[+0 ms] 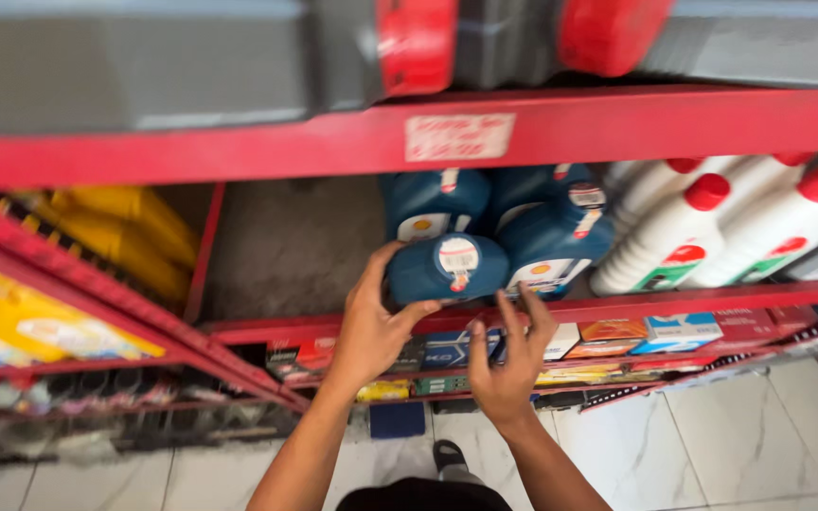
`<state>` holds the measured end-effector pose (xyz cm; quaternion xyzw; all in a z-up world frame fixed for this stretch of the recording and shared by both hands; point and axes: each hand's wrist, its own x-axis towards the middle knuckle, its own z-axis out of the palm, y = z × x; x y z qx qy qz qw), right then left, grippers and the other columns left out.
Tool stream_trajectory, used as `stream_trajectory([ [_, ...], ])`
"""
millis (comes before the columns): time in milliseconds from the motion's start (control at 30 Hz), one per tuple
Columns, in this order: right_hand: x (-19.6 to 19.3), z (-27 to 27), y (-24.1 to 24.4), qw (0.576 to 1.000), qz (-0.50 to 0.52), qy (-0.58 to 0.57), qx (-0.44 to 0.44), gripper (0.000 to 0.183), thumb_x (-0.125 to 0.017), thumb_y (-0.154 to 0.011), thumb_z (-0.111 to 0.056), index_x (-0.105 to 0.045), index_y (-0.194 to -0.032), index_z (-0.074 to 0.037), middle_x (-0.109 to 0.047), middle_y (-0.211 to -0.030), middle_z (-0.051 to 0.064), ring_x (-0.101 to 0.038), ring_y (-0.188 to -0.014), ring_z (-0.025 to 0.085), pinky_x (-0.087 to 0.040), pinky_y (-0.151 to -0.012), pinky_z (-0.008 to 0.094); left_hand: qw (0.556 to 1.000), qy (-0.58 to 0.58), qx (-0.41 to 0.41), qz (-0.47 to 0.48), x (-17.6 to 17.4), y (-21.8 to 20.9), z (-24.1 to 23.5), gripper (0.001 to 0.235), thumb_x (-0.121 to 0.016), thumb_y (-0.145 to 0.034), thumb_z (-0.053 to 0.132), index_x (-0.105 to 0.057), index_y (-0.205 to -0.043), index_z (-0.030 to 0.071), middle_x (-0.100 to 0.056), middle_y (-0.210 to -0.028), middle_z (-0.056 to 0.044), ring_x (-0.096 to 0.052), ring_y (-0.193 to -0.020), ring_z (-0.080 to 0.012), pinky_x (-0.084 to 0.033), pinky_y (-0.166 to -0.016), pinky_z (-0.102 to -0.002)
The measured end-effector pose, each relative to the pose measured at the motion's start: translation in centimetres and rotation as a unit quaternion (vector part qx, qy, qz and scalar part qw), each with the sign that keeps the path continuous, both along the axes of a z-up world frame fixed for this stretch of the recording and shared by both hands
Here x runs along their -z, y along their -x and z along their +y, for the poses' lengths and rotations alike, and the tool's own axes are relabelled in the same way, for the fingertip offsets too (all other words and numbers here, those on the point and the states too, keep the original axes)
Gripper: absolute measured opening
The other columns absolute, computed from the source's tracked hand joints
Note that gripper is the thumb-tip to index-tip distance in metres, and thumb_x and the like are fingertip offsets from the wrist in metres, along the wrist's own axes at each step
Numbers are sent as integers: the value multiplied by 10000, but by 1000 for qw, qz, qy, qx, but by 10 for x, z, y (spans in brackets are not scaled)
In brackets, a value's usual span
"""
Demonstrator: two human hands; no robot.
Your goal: The person repeatedly picks up bottles of automotive fluid from a glass display counter and places them onto a red metal shelf. The person handles both white bottles with red caps and blue bottles with white caps, arranging them in rows on the shelf.
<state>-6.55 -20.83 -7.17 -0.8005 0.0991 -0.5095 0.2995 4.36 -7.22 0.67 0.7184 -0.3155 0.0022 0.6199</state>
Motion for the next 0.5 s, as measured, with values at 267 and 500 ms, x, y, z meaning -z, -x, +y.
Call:
stream_trajectory([
  [267, 24, -20, -11, 999, 36, 25, -14, 514, -720, -886, -62, -580, -1379, -20, -439, -1497, 251, -430, -1387, 427, -361, -1150, 503, 998, -44, -39, -23, 8, -9, -18, 668, -827, -823, 123, -483, -1375, -27, -609, -1256, -231, -656, -1152, -308, -535, -956, -392],
  [500, 38, -30, -26, 991, 71, 99, -52, 633, -752, -834, -139, -547, -1418, -8, -414, -1546, 241, -423, -1349, 438, -307, -1148, 534, 998, -22, -56, 21, 24, -14, -27, 618, -779, -886, 187, -458, -1355, -57, -624, -1281, -237, -688, -1177, -287, -561, -968, -380],
])
